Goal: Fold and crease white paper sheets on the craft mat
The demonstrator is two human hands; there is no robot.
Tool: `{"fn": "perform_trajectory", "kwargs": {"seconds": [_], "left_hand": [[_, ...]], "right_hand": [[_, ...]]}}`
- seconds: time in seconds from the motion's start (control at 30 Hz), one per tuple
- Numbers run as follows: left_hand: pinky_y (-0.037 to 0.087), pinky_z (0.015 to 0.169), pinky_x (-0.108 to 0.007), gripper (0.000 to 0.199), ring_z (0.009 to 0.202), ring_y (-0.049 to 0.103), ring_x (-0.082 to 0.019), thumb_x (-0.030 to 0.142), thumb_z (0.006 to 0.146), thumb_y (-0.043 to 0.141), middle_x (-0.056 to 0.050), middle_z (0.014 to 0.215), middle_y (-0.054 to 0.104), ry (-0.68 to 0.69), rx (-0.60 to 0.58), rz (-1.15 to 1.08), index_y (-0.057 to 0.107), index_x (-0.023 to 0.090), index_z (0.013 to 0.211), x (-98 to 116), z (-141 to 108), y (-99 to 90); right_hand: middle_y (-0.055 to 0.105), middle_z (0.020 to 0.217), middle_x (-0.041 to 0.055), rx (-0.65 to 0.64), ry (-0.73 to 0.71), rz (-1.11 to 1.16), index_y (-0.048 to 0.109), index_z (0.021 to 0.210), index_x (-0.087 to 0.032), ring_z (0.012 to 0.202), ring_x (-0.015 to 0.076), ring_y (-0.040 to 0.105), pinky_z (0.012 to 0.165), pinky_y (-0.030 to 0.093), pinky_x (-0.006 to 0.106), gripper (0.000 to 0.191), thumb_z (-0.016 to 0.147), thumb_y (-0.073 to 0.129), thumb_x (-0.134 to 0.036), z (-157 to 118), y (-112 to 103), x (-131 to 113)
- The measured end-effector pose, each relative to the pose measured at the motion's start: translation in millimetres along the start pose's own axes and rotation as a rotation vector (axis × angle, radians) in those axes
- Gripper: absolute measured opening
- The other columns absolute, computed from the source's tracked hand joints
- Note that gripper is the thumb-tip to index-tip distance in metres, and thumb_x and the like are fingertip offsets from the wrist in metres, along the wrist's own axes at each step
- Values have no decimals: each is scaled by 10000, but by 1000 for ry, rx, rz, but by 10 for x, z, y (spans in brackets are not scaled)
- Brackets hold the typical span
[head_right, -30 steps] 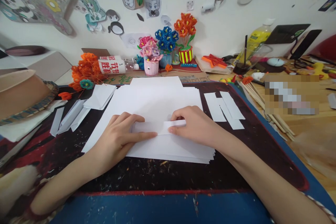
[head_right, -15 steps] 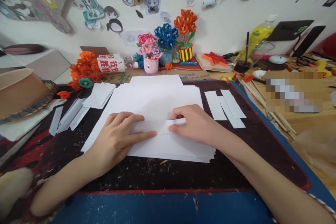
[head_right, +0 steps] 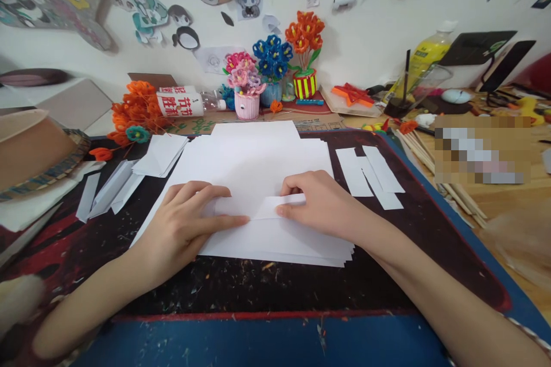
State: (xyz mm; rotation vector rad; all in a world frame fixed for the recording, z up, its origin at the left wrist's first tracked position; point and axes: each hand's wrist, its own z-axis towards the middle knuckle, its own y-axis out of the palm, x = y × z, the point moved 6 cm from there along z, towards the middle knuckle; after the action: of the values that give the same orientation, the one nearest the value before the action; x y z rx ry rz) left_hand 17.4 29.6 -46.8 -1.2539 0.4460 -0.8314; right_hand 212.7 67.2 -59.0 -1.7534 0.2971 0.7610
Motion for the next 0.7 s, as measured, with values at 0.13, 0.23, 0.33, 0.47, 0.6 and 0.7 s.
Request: {"fn": "perform_trajectory", "kwargs": {"seconds": [0.13,0.23,0.33,0.47,0.6,0.7], "left_hand": [[348,832,-412,446,1037,475,-251,87,900,431,-39,1182,560,-13,15,-38,682,407,1085,-29,-32,-25],[348,829,-406,437,1039,478,-248,95,910,420,-42,1181,559,-15,9,-60,689,399,1073,-46,-43,-38],[353,829,-398,426,1041,479,-244,105,920,415,-41,1179,562,-28,-2,-94,696,393,1061,-66,-40,-41],[364,820,-387,428,1024,477,-234,109,928,409,-40,1177,567,-55,-9,-134,693,395,1071,-86,-37,-34],[373,819,-386,418,1021,475,-234,120,930,421,-46,1181,566,-64,-9,-146,668,394,1127,-89,-45,-27],[376,826,-385,418,1026,472,-233,113,927,425,-45,1187,558,-76,-16,-169,677,390,1113,-94,-47,-22]], "right_hand": [[675,756,-11,-8,6,-12,642,709,-230,706,175,581,629,392,291,131,722,627,-360,5,5,8],[671,755,-11,-19,10,-16,635,705,-229,704,174,577,628,391,293,128,725,628,-356,8,9,12],[668,758,-11,-25,13,-17,632,704,-231,705,177,574,619,387,295,130,726,629,-360,8,12,14],[670,769,-14,-19,16,-16,628,700,-233,721,180,579,631,392,301,143,725,632,-374,8,11,23],[673,770,-13,-26,12,-13,632,695,-232,725,181,584,636,399,302,149,723,628,-378,11,18,23],[676,779,-4,-21,5,-10,632,692,-227,736,187,591,644,405,303,154,729,619,-376,10,12,16]]}}
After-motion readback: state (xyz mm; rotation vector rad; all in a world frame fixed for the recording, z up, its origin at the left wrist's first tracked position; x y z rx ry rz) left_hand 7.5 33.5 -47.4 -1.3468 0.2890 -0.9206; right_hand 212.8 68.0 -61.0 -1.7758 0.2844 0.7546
